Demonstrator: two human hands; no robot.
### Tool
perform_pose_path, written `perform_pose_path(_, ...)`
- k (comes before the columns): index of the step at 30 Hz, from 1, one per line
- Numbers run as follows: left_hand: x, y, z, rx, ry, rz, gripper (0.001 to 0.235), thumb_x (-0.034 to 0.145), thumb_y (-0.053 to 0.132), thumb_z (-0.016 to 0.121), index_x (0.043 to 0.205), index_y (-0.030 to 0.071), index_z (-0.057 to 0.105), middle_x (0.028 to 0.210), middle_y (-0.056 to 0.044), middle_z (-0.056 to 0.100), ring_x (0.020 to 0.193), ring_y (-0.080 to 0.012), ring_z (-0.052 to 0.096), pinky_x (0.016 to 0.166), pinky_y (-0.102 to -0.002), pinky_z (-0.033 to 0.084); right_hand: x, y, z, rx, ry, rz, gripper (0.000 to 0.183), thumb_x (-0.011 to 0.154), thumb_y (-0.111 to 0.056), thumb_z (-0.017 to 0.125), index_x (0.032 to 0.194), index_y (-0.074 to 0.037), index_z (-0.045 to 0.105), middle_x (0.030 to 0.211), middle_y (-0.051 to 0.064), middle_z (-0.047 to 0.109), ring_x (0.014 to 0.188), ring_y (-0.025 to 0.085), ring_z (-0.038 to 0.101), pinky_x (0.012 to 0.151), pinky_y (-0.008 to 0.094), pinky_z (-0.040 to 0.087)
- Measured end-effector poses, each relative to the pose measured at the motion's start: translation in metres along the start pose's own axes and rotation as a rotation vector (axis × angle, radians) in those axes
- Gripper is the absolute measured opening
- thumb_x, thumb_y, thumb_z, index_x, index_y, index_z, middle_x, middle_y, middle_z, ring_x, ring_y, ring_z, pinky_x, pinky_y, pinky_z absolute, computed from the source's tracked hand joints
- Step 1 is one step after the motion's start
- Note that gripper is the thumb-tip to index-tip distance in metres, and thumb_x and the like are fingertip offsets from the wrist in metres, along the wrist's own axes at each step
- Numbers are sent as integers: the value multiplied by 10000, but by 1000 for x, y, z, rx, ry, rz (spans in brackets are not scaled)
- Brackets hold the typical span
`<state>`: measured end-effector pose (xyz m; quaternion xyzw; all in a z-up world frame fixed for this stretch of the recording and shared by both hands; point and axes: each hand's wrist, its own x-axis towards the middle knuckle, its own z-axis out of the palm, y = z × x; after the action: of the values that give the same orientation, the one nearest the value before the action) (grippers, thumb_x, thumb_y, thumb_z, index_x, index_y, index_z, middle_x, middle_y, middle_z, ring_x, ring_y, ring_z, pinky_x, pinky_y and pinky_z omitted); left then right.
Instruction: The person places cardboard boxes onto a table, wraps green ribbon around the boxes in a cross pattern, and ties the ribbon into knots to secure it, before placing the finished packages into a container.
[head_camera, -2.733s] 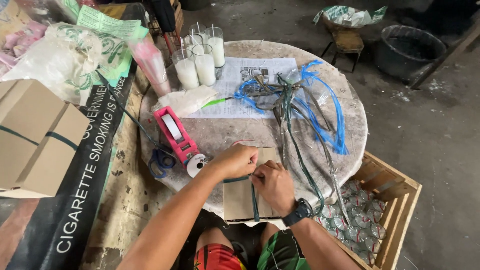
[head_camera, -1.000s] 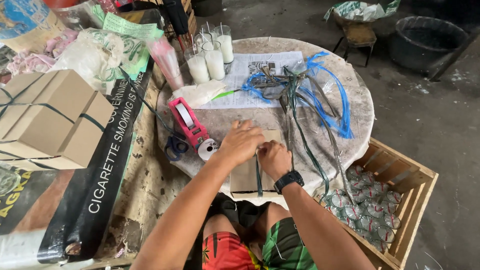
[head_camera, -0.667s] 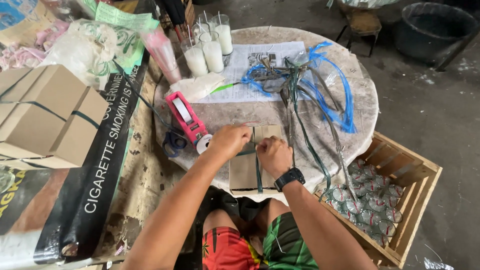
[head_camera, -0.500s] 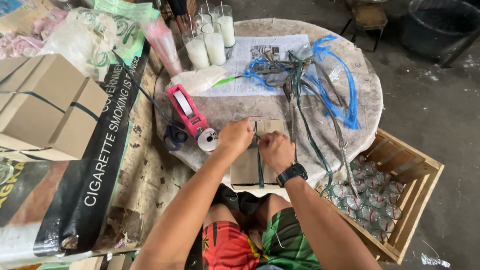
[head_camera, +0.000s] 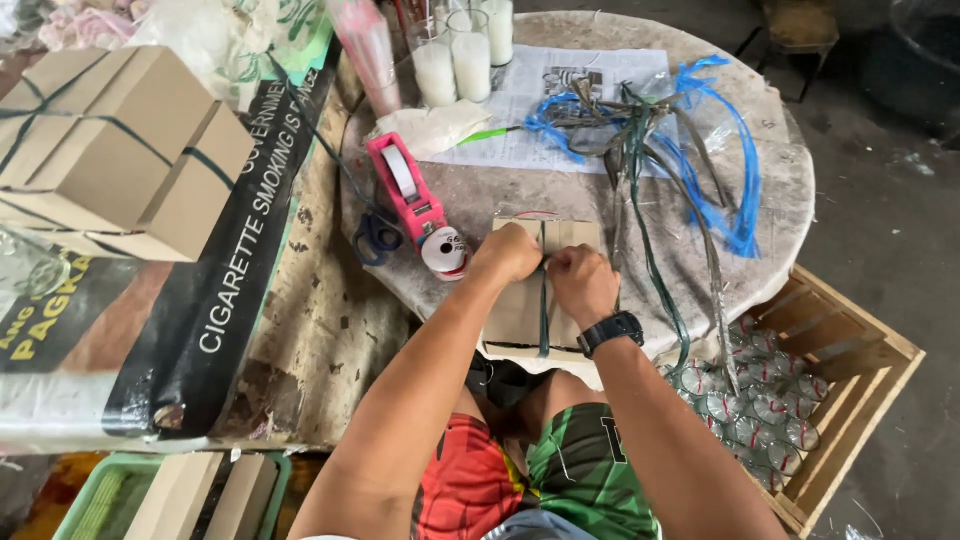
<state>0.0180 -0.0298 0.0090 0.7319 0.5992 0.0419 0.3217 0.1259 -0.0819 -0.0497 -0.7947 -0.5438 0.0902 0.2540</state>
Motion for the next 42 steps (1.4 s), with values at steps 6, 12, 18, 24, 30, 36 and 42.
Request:
perform_pose_path(6,1,-5,2,-135,-21,50,397,745,276,466,958,-31,599,1023,-248,579,1023,-351,534,838,-457,450,-2,-3,-5,5,-12,-22,200,752,-276,487,805,-201,664,787,24,611,834,272,578,737,439,462)
perform_pose_path(12,0,-8,2,-182,-43,40,510,728,329,476,1037,-64,576,1030,-251,569,1018,-360,528,811,-465,458,-8,3,1,-40,94,-131,139,762,-250,515,795,-161,618,736,48,568,750,295,585,654,458,488)
perform_pose_path(18,14,-12,7,-141,-82,80,519,724,310,480,1037,-96,561,1042,-274,554,1022,-381,518,816,-476,455,-8,4,7,-71,195,-151,121,733,-237,546,791,-148,602,730,60,535,710,319,584,610,461,495)
perform_pose_path(24,13,-10,-2,-81,-137,126,521,730,296,453,1040,-115,532,1079,-256,547,1047,-358,512,852,-452,442,-6,4,11,-109,207,-80,125,740,-287,539,787,-200,615,752,50,543,727,304,582,639,443,490)
perform_pose_path(30,21,-19,9,-149,-110,133,476,738,279,438,991,-108,555,1010,-263,574,1016,-348,535,815,-444,464,-1,8,10,-66,153,-56,151,742,-272,532,811,-189,638,751,45,558,726,300,590,629,439,488)
perform_pose_path(36,-11,-6,-6,-77,-77,136,317,766,213,468,1013,85,621,970,-186,615,957,-352,573,773,-442,492,-12,-6,-5,54,162,-116,166,790,-171,498,855,-105,635,740,95,541,758,357,573,658,468,469)
perform_pose_path(42,-14,-5,-5,-17,-32,66,237,777,166,466,943,197,633,974,-99,623,959,-300,582,781,-422,495,-7,-1,-4,-4,136,-87,164,781,-235,523,832,-121,630,764,90,553,764,341,573,657,461,470)
